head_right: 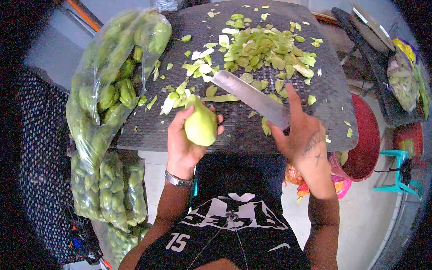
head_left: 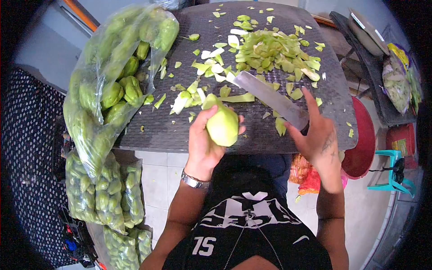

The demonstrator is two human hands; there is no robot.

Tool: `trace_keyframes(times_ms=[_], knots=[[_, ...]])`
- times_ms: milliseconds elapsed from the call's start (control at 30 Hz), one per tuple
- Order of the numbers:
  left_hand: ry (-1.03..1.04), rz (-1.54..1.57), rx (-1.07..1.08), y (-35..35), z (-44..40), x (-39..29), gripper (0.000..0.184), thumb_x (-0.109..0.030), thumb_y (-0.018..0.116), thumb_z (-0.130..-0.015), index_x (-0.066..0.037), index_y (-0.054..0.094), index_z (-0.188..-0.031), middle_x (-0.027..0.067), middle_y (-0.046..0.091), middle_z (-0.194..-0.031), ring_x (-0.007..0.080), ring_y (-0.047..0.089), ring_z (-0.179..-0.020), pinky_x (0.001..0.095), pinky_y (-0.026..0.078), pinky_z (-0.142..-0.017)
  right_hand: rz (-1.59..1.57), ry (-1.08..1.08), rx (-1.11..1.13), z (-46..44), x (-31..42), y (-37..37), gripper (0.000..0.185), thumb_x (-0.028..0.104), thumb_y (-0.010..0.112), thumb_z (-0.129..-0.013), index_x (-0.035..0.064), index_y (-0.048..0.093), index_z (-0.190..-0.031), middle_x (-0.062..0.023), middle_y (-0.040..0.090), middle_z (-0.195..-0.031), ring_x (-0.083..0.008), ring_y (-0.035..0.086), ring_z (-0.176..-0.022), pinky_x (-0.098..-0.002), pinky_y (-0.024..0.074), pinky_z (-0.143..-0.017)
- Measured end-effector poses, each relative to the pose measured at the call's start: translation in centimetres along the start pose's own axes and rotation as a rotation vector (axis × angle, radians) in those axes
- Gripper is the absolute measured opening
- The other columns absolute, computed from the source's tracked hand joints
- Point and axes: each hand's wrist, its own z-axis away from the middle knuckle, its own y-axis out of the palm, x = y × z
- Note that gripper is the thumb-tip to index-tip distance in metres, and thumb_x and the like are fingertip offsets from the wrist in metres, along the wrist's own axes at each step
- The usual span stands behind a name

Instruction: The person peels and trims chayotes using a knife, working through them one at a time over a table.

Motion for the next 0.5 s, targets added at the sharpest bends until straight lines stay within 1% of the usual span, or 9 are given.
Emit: trace_keyframes(times_ms=[67, 100, 167, 200, 233, 300, 333, 433, 500], knots=[[-0.042, 0.054, 0.013, 0.7, -0.2, 0.1, 0.039, -0.037, 0.058, -0.102, -0.007, 0.056, -0.126, 0.0156, 0.068, -0.109, 0.0337, 0.069, -0.102, 0.0542, 0.058, -0.091, -0.068, -0.079, -0.016, 0.2, 0.2, 1.1, 0.086, 0.028, 0.081, -0.086, 0.0105, 0.036, -0.157, -0.0274, 0.072, -0.096, -0.0450, 0.073, -0.086, -0.0513, 0.0569, -0.073], [-0.053, 0.078, 0.015, 1.0, -0.2, 0.2, 0.040, -0.039, 0.057, -0.103, -0.007, 0.056, -0.127, 0.0161, 0.068, -0.110, 0.0337, 0.069, -0.103, 0.0540, 0.058, -0.092, -0.100, -0.119, -0.019, 0.5, 0.4, 1.6, 0.087, 0.035, 0.080, -0.088, 0.0104, 0.035, -0.158, -0.0269, 0.073, -0.100, -0.0441, 0.073, -0.087, -0.0514, 0.0576, -0.074], [-0.078, 0.124, 0.017, 1.6, -0.3, 0.6, 0.041, -0.041, 0.056, -0.103, -0.008, 0.056, -0.129, 0.0171, 0.068, -0.112, 0.0338, 0.069, -0.105, 0.0537, 0.058, -0.093, -0.244, -0.304, -0.006, 1.0, 1.2, 2.7, 0.087, 0.044, 0.079, -0.087, 0.0163, 0.038, -0.158, -0.0219, 0.072, -0.091, -0.0408, 0.073, -0.078, -0.0498, 0.0577, -0.069], [-0.037, 0.218, -0.029, 1.7, -0.7, 1.4, 0.044, -0.044, 0.055, -0.104, -0.010, 0.057, -0.131, 0.0160, 0.069, -0.115, 0.0329, 0.069, -0.105, 0.0517, 0.057, -0.093, -0.236, -0.356, 0.026, 1.4, 1.7, 2.8, 0.087, 0.048, 0.078, -0.086, 0.0193, 0.039, -0.158, -0.0192, 0.070, -0.087, -0.0390, 0.072, -0.073, -0.0486, 0.0574, -0.066], [-0.100, 0.230, 0.113, 1.1, -1.1, 1.6, 0.045, -0.047, 0.055, -0.103, -0.011, 0.058, -0.129, 0.0149, 0.070, -0.117, 0.0326, 0.069, -0.104, 0.0488, 0.058, -0.091, -0.230, -0.407, 0.057, 1.9, 2.1, 3.0, 0.087, 0.052, 0.077, -0.085, 0.0224, 0.041, -0.158, -0.0164, 0.068, -0.082, -0.0371, 0.071, -0.069, -0.0475, 0.0571, -0.063], [-0.109, 0.202, 0.122, 1.1, -0.9, 2.0, 0.048, -0.049, 0.052, -0.104, -0.013, 0.059, -0.135, 0.0166, 0.068, -0.121, 0.0357, 0.068, -0.104, 0.0498, 0.056, -0.094, -0.058, -0.430, 0.171, 2.9, 3.0, 2.4, 0.086, 0.059, 0.074, -0.083, 0.0288, 0.043, -0.157, -0.0105, 0.061, -0.072, -0.0329, 0.066, -0.059, -0.0446, 0.0560, -0.056], [-0.127, 0.205, 0.120, 1.3, -0.9, 2.0, 0.048, -0.049, 0.052, -0.104, -0.013, 0.059, -0.134, 0.0163, 0.068, -0.120, 0.0359, 0.068, -0.103, 0.0499, 0.057, -0.092, -0.087, -0.471, 0.089, 2.9, 2.8, 3.1, 0.083, 0.064, 0.071, -0.082, 0.0336, 0.046, -0.156, -0.0060, 0.048, -0.064, -0.0276, 0.058, -0.050, -0.0414, 0.0529, -0.050], [-0.192, 0.236, 0.103, 1.5, -0.9, 2.0, 0.048, -0.051, 0.052, -0.103, -0.015, 0.058, -0.134, 0.0154, 0.068, -0.117, 0.0364, 0.069, -0.100, 0.0502, 0.059, -0.087, -0.034, -0.470, 0.131, 3.1, 3.4, 2.4, 0.085, 0.063, 0.072, -0.083, 0.0315, 0.045, -0.157, -0.0067, 0.054, -0.067, -0.0287, 0.062, -0.053, -0.0431, 0.0532, -0.050], [-0.253, 0.284, 0.090, 1.2, -1.3, 2.1, 0.047, -0.051, 0.054, -0.102, -0.017, 0.058, -0.134, 0.0147, 0.069, -0.116, 0.0365, 0.069, -0.100, 0.0506, 0.060, -0.084, 0.007, -0.484, 0.127, 3.2, 3.4, 2.5, 0.090, 0.067, 0.071, -0.081, 0.0278, 0.044, -0.158, -0.0058, 0.053, -0.066, -0.0282, 0.061, -0.051, -0.0419, 0.0537, -0.050]])
